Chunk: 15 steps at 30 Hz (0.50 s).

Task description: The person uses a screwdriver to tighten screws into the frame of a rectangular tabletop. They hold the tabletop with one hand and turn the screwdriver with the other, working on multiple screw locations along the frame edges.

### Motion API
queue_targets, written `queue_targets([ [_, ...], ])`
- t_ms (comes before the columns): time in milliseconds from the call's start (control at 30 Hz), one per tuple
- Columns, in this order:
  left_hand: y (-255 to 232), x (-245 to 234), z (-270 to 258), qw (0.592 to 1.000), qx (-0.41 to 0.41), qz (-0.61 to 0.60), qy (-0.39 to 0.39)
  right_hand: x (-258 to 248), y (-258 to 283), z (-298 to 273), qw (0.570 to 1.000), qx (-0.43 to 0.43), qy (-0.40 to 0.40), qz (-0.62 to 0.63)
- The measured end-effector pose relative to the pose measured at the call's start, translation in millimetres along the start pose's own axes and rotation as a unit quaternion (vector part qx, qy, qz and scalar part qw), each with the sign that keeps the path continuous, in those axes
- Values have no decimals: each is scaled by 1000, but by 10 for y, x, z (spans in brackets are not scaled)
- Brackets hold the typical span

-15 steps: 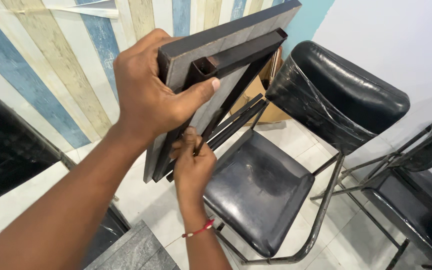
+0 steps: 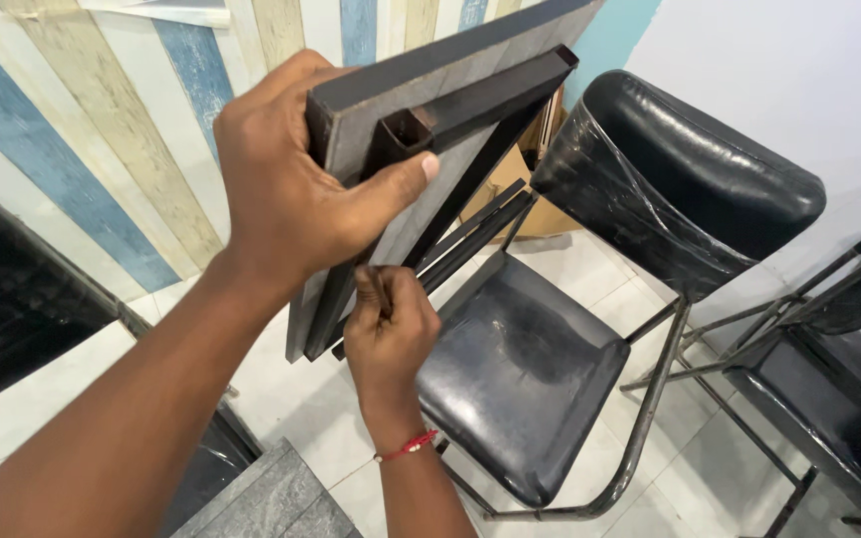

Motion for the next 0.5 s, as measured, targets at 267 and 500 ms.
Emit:
queue_targets([
  [267,-58,-3,54,1000,14,7,4,172,-358,-213,968,158,31,194],
  [500,-157,-11,70,1000,25,5,0,-34,21,-5,998,-53,17,15],
])
Point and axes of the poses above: each hand's wrist, its own z-axis towards the middle knuckle, its own x-axis out of the palm, y = z × x, the point moved 8 cm from there along z, towards the middle knuckle, and after that the axes turned 6 degrees about -y, right-handed, at the moved point
